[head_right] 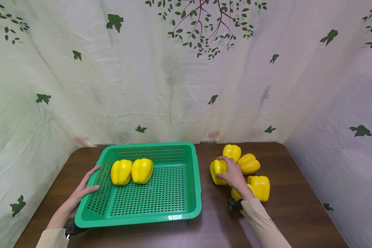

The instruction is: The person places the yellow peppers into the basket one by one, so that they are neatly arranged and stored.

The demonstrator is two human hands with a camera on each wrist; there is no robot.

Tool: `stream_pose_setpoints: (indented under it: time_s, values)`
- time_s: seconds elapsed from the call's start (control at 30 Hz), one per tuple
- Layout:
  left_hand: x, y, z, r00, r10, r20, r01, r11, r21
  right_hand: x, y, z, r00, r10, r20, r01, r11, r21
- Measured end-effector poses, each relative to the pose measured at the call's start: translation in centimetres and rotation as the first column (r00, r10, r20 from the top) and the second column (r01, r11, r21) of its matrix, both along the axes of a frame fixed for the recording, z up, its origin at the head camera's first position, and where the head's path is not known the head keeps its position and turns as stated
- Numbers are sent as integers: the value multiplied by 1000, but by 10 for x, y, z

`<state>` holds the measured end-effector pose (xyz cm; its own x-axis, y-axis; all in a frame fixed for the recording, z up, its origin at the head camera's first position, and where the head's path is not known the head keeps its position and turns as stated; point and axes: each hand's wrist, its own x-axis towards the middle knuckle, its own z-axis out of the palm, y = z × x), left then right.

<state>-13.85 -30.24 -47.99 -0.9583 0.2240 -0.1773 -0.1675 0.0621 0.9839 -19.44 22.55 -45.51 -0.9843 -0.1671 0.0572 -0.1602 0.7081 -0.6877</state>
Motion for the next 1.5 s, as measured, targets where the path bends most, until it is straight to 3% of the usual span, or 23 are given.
stream_pose_setpoints:
  time_s: [0.33, 0.63, 0.8, 1.17, 1.5]
  values:
    - [0, 0, -1, 1000, -16, 1, 16, 1000, 27, -1, -11, -7, 1000, 17, -4, -16, 1000, 25]
    - [1, -1, 0, 1000, -31, -4, 31, 999, 43, -1, -9, -13, 997, 77, 13, -78, 994, 74]
    - [1, -1, -1, 1000, -27, -3, 27, 999, 38, 1, -9, -13, 995, 101, 3, -101, 994, 51]
    - [1, -1, -1, 1000, -21, 1, 21, 999, 34, -1, -11, -17, 998, 60, 4, -60, 998, 34]
    - [1, -1, -1, 1000, -19, -2, 19, 999, 38, 1, -12, -1, 996, 67, -61, -66, 998, 22]
